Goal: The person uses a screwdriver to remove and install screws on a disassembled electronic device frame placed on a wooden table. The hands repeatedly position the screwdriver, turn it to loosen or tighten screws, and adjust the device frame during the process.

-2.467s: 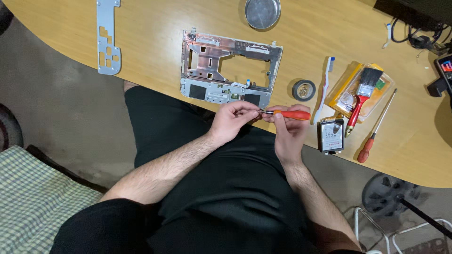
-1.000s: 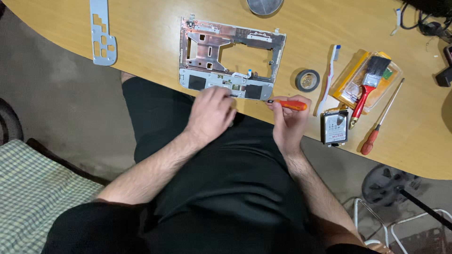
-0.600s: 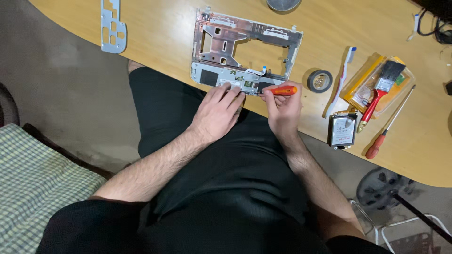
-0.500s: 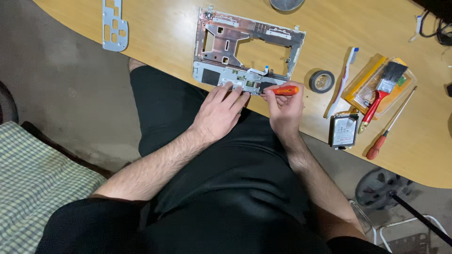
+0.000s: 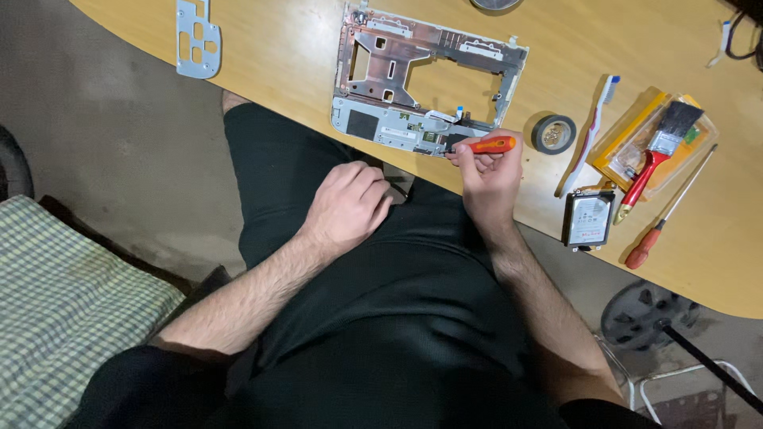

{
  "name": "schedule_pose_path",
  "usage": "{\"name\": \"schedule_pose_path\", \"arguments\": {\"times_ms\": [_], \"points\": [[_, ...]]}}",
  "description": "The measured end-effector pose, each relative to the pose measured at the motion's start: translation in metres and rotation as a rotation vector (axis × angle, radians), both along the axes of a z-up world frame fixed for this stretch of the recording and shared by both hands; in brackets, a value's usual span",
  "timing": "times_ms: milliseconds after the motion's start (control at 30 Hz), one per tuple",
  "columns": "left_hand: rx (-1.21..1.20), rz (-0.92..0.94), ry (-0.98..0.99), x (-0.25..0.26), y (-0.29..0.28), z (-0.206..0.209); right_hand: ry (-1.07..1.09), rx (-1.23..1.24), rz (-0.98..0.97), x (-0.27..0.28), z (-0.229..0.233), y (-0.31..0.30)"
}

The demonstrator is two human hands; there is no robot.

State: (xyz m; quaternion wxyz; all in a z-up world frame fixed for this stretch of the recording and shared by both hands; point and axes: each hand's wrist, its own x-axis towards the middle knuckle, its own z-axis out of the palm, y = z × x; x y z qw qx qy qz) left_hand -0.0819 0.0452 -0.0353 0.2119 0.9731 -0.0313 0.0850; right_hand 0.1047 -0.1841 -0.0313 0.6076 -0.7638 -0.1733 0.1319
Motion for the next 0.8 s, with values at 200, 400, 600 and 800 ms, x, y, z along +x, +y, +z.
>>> {"name": "schedule_pose_path", "arguments": {"times_ms": [200,400,600,800], "points": [[0.025,-0.107,0.078,0.04,-0.01,0.028,0.039,0.002,0.027,-0.003,0.0,0.014],[0.054,-0.098,0.161,0.057,-0.02,0.024,0.054,-0.012,0.021,-0.002,-0.009,0.014],[0.047,-0.111,0.163,0.055,-0.021,0.018,0.029,-0.029,0.013,-0.001,0.0,0.016],[0.071,-0.1,0.115,0.054,-0.024,0.012,0.016,-0.031,0.015,-0.002,0.007,0.017]]}}
